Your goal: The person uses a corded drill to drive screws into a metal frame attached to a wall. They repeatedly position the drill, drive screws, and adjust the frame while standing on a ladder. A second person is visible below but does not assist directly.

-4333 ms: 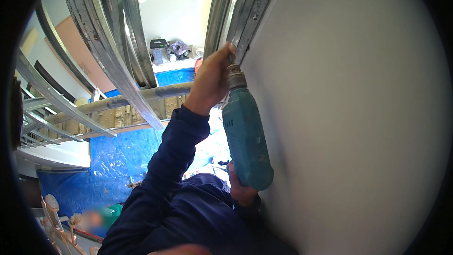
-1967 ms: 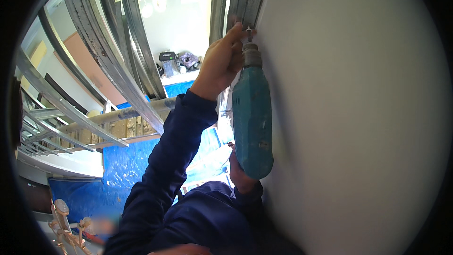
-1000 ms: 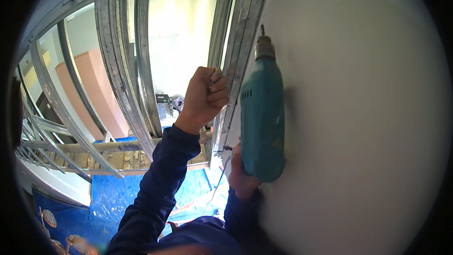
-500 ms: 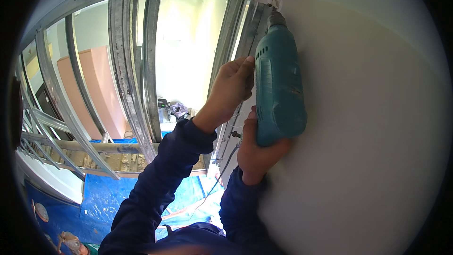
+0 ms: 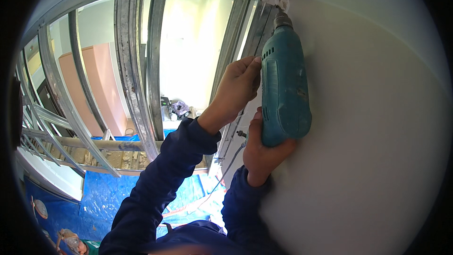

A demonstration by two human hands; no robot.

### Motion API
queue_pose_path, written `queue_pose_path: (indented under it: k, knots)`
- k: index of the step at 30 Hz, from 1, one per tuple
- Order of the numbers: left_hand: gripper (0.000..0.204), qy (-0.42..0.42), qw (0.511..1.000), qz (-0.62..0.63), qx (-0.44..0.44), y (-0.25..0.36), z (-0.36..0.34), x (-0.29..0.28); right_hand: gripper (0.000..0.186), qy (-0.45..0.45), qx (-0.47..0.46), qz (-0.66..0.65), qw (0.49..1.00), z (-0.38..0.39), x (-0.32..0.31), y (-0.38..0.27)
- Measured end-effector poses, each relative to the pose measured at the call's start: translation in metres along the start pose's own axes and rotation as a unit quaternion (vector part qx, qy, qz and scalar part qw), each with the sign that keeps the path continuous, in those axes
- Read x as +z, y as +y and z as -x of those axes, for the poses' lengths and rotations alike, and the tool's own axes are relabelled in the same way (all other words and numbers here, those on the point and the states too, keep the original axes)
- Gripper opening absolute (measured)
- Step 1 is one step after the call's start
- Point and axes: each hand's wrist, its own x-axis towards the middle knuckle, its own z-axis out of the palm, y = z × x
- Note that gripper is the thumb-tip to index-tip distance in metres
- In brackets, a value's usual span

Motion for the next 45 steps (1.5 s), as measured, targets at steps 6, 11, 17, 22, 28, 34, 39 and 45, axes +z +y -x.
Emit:
queue_pose_path:
  k: [6, 11, 17, 22, 28, 34, 39, 45]
  knots:
    - [0.041, 0.016, 0.999, -0.032, 0.009, -0.001, -0.002, -0.004, 0.031, 0.010, -0.002, -0.022, 1.000, 0.000, 0.003, -0.001]
    - [0.035, -0.007, 1.000, -0.021, 0.015, 0.001, -0.003, -0.005, 0.030, 0.012, 0.025, -0.020, 0.999, 0.000, 0.003, -0.007]
    - [0.033, -0.010, 1.000, -0.025, 0.013, 0.006, -0.004, 0.000, 0.028, -0.002, 0.033, -0.039, 0.999, -0.007, 0.001, -0.016]
    - [0.033, -0.011, 0.999, -0.032, 0.017, 0.009, 0.000, -0.002, 0.028, -0.003, 0.003, -0.052, 0.999, -0.007, 0.005, -0.014]
    - [0.033, -0.018, 0.999, -0.033, 0.020, 0.007, 0.001, -0.005, 0.026, 0.011, -0.009, -0.066, 0.998, -0.002, 0.006, -0.008]
    - [0.034, -0.017, 0.999, -0.033, 0.027, 0.005, -0.001, -0.006, 0.036, -0.015, 0.022, -0.072, 0.997, -0.002, 0.001, -0.008]
    - [0.034, -0.021, 0.998, -0.045, 0.035, 0.006, -0.002, -0.006, 0.033, -0.017, 0.022, -0.084, 0.996, -0.004, 0.002, -0.014]
    - [0.034, -0.020, 0.998, -0.047, 0.039, 0.007, -0.003, -0.005, 0.035, 0.000, 0.033, -0.081, 0.996, -0.002, 0.006, -0.016]
